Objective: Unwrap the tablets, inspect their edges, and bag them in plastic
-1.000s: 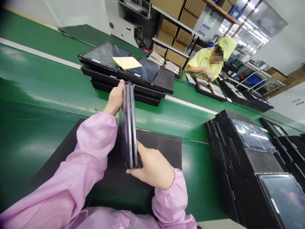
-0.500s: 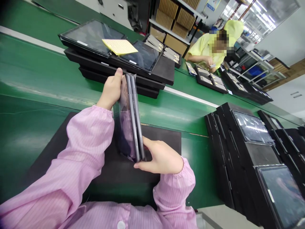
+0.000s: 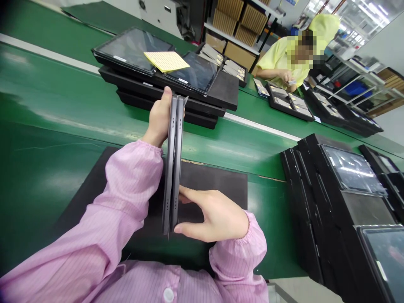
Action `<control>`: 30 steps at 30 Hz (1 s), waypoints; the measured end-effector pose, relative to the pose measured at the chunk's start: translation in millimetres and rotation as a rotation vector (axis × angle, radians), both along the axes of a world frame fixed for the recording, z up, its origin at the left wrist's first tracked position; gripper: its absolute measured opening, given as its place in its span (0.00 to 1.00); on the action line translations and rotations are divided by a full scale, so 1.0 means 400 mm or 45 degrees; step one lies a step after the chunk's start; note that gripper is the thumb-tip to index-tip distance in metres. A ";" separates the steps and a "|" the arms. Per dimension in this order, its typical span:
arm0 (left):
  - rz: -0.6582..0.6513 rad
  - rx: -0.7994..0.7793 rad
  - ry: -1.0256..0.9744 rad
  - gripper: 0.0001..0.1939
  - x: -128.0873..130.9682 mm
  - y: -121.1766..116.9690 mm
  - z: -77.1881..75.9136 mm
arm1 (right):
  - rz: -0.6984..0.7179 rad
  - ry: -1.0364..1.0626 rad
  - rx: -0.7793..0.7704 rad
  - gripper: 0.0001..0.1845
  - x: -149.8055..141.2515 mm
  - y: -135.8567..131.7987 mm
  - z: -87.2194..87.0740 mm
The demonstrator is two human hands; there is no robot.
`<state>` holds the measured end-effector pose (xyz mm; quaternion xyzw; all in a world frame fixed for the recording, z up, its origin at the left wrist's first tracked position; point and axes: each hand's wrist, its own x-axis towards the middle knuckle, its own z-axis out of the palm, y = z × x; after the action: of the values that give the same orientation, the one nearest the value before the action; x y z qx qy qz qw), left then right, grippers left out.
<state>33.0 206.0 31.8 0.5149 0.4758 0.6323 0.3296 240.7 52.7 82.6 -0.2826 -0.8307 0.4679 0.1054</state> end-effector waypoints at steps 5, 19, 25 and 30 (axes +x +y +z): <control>-0.047 -0.017 -0.027 0.30 0.006 -0.003 0.004 | -0.016 -0.006 0.014 0.31 -0.013 -0.009 -0.002; -0.081 0.132 -0.357 0.30 0.016 0.025 -0.023 | 0.009 -0.053 0.007 0.35 -0.008 -0.008 0.003; -0.082 0.115 -0.396 0.30 0.017 0.025 -0.021 | 0.008 -0.062 -0.015 0.34 -0.009 -0.008 0.005; -0.087 0.105 -0.426 0.30 0.020 0.028 -0.022 | 0.003 -0.076 -0.014 0.33 -0.007 -0.007 0.004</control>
<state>40.8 217.3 22.9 0.4315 0.3702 0.7166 0.4040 237.9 50.0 84.2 -0.2961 -0.8313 0.4637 0.0785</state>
